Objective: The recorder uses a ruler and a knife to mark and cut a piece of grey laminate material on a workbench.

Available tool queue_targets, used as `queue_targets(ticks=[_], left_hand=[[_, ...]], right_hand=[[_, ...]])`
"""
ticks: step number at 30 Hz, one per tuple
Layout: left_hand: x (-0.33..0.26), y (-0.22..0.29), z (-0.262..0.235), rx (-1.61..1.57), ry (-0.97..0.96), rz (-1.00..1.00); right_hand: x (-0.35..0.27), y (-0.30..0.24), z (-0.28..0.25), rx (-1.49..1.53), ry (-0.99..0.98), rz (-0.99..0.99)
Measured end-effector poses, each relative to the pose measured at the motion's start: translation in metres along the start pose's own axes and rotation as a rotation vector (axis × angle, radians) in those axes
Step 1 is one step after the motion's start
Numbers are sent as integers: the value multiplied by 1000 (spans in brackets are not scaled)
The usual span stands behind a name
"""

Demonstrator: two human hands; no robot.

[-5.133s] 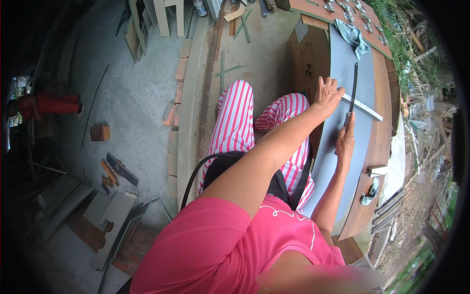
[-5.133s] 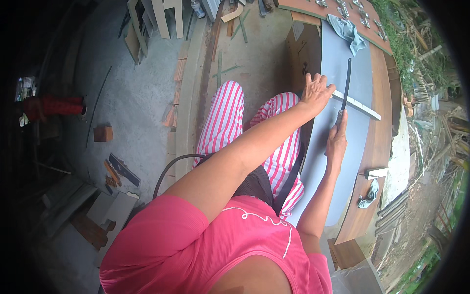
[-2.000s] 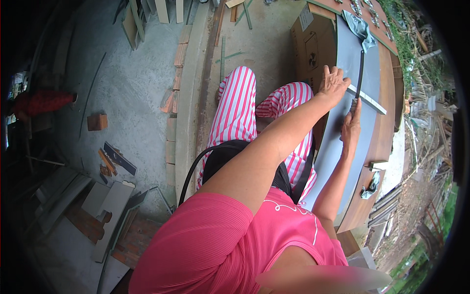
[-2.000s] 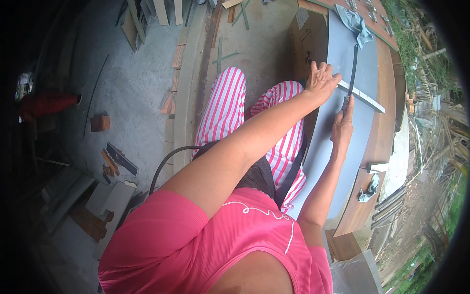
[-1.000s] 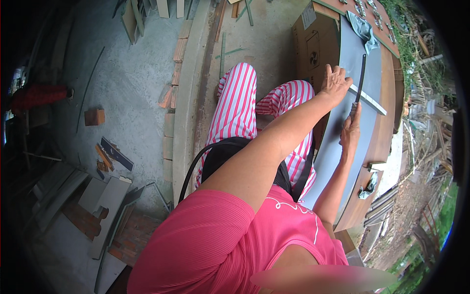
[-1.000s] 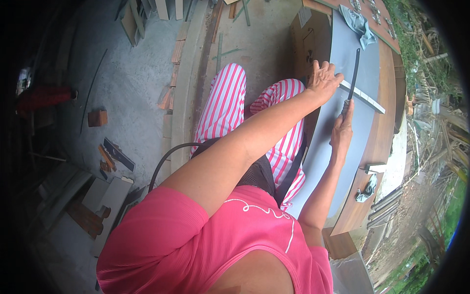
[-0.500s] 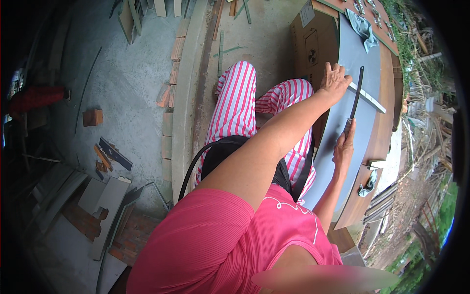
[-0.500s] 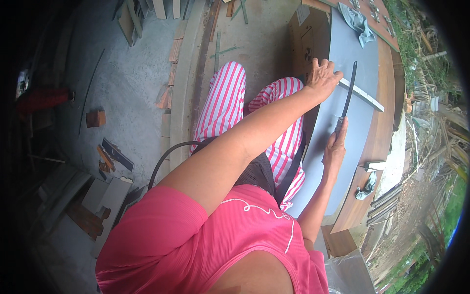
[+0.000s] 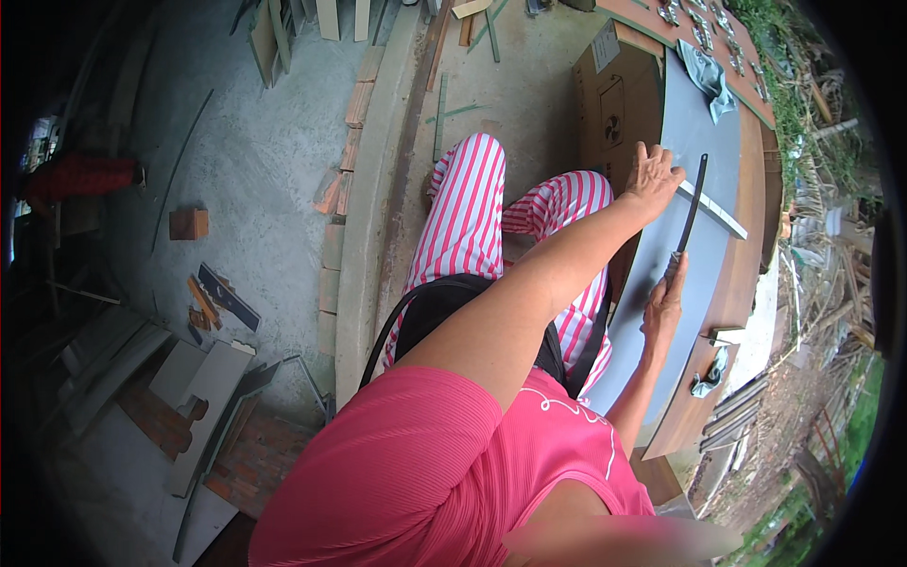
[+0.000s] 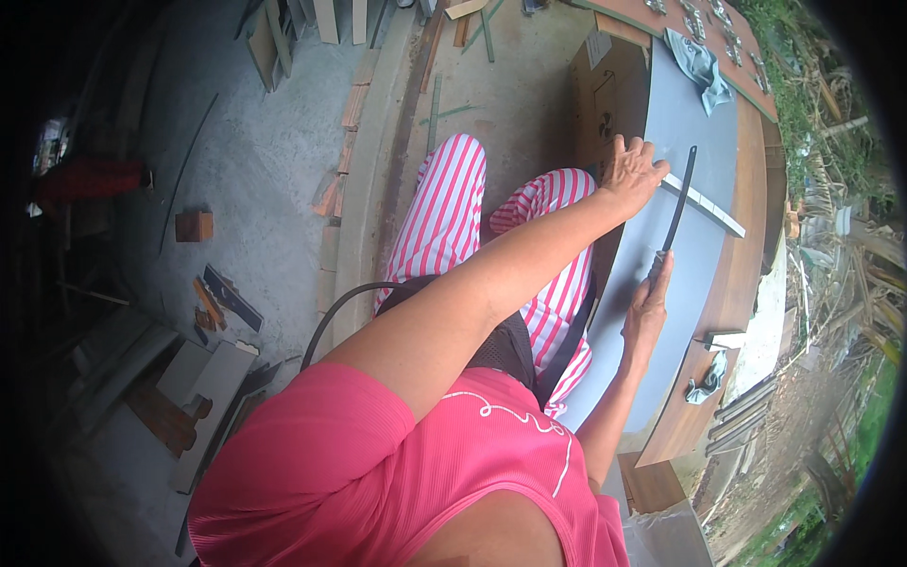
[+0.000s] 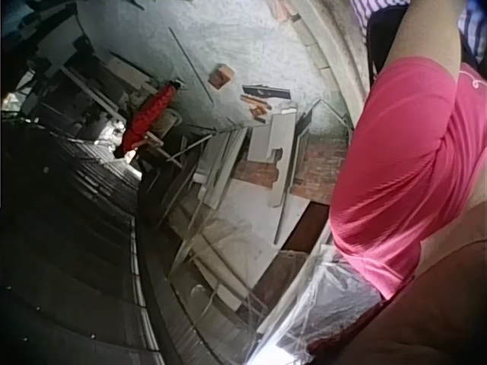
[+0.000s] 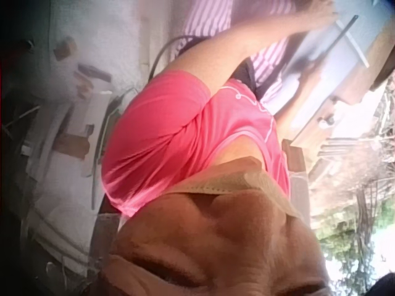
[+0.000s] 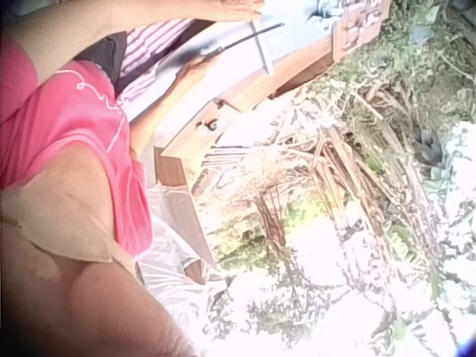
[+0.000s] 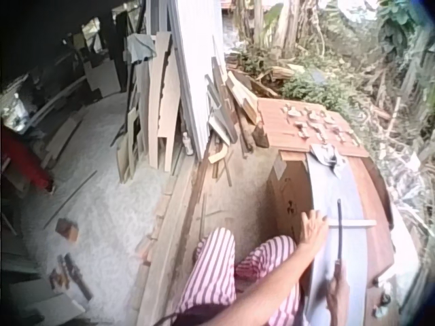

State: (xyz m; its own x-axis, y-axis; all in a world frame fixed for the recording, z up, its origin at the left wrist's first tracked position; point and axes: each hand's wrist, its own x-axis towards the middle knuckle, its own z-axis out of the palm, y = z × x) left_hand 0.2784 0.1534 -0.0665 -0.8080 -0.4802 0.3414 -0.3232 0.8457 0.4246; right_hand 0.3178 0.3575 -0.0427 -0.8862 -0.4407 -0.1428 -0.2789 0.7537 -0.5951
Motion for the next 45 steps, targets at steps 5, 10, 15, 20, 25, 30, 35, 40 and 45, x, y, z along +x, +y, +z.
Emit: queue_targets(ticks=[5, 10, 15, 20, 25, 30, 35, 40, 45], left_hand=[[-1, 1, 2, 0, 12, 12], [-4, -1, 3, -7, 1, -3], [-1, 1, -1, -35, -53, 0], [-2, 1, 2, -25, -16, 13], [-3, -1, 2, -20, 12, 31], [0, -1, 2, -6, 32, 33], [-2, 0, -1, -32, -16, 24], [-3, 0, -2, -18, 6, 9], [-4, -1, 0, -10, 5, 22]], right_hand=[[-11, 13, 0, 34, 74, -134], [17, -31, -7, 0, -67, 68], [50, -30, -1, -5, -47, 33], [39, -28, -5, 3, -47, 1], [4, 2, -5, 18, 9, -58], [-6, 2, -7, 35, 22, -17], [36, -22, -4, -19, -25, 18], [67, -44, -3, -21, -66, 60], [49, -16, 2, -9, 2, -59]])
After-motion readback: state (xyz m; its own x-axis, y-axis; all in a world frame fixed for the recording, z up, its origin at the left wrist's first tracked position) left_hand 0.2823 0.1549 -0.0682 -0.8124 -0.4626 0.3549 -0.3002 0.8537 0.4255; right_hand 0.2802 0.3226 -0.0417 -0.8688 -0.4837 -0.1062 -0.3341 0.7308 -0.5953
